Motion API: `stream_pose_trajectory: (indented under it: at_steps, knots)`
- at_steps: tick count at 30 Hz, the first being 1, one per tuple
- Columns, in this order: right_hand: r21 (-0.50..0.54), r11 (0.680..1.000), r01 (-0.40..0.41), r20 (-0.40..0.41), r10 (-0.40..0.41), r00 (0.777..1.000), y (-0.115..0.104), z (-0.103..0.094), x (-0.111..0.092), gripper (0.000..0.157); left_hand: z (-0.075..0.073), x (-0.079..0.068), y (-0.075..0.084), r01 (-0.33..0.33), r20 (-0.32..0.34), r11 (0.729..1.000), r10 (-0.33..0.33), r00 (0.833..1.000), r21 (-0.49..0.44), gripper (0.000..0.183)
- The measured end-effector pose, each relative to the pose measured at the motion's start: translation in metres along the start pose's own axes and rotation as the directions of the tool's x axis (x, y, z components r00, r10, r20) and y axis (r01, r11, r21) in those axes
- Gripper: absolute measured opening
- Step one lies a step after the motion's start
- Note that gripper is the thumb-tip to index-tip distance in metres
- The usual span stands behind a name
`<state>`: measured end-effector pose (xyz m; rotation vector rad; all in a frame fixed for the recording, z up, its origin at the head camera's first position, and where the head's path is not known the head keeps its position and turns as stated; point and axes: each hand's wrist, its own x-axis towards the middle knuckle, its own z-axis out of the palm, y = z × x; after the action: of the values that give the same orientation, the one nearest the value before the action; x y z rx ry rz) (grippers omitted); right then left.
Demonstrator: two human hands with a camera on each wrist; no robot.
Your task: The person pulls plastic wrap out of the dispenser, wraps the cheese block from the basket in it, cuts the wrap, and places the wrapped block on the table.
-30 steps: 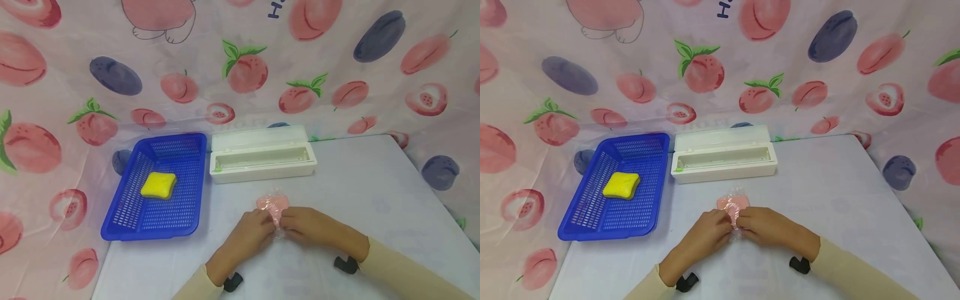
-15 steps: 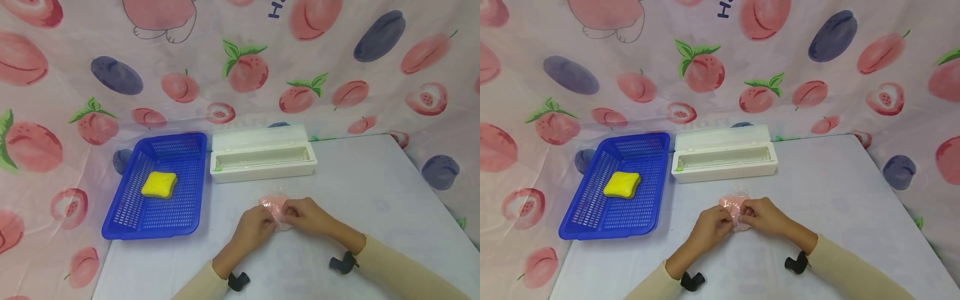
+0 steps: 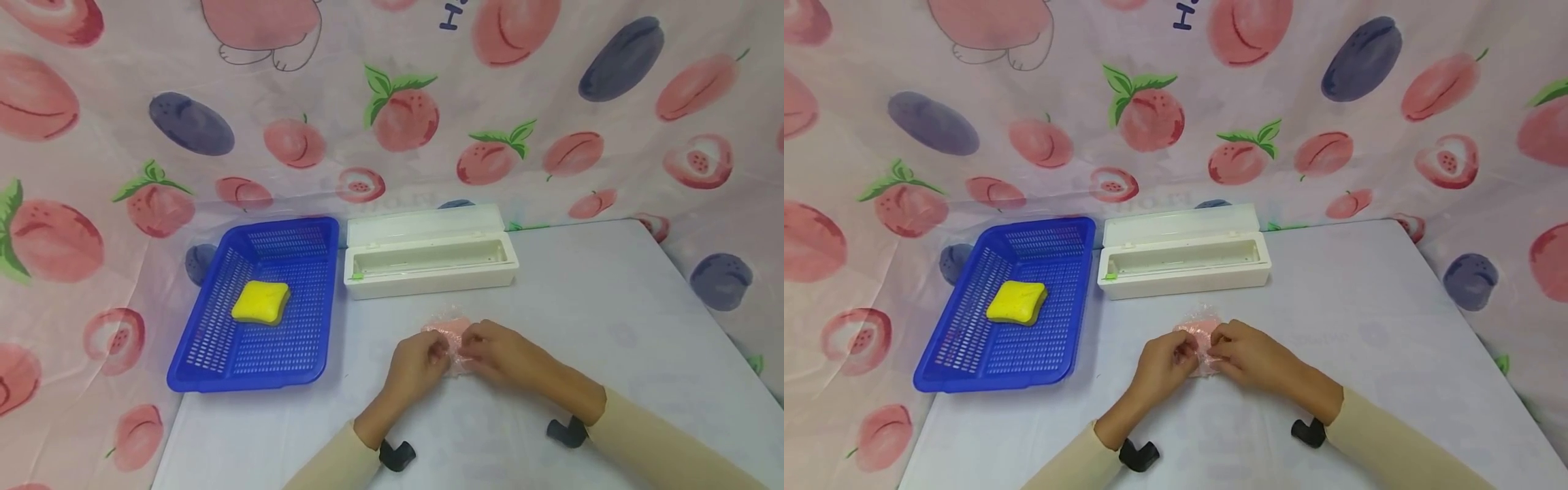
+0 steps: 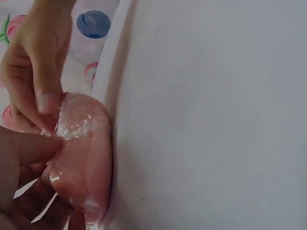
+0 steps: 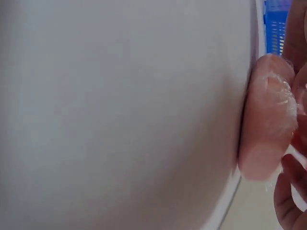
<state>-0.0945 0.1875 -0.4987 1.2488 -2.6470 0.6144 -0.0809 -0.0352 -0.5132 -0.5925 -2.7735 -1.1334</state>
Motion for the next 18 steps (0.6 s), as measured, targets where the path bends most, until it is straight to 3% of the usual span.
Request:
stream_pose_trajectory:
  at_steps: [3,5,7,8,11,14,16,18]
  knots:
    - [-0.119,0.989,0.087,0.046,-0.082,0.996,0.002,-0.005,-0.004,0.026,0.002,-0.001,0.002,-0.039,-0.040,0.994,0.044,0.998,0.105,0.004]
    - [-0.166,0.978,0.124,0.079,-0.112,0.991,0.003,-0.007,-0.005,0.032,0.002,-0.002,0.004,-0.078,-0.048,0.974,0.090,0.995,0.213,0.007]
    - [-0.153,0.981,0.117,0.109,-0.101,0.989,0.004,-0.006,-0.006,0.035,-0.001,-0.001,0.005,-0.156,-0.028,0.937,0.174,0.984,0.312,0.007]
    - [-0.127,0.986,0.109,0.122,-0.093,0.988,0.005,-0.006,-0.007,0.036,-0.004,0.000,0.006,-0.215,0.006,0.905,0.228,0.974,0.367,0.008]
    - [0.013,0.998,0.064,0.138,-0.065,0.988,0.012,-0.006,-0.011,0.036,-0.012,0.005,0.007,-0.422,0.137,0.787,0.406,0.904,0.450,0.015]
    - [0.192,0.981,-0.012,0.129,-0.013,0.992,0.022,-0.012,-0.017,0.033,-0.020,0.007,0.005,-0.560,0.292,0.696,0.478,0.829,0.450,0.016]
    - [0.271,0.960,-0.073,0.115,0.043,0.992,0.026,-0.019,-0.020,0.031,-0.025,0.006,0.004,-0.584,0.355,0.686,0.466,0.810,0.433,0.015]
    - [0.300,0.945,-0.128,0.099,0.102,0.990,0.030,-0.026,-0.023,0.031,-0.027,0.005,0.004,-0.515,0.386,0.781,0.380,0.841,0.354,0.017]
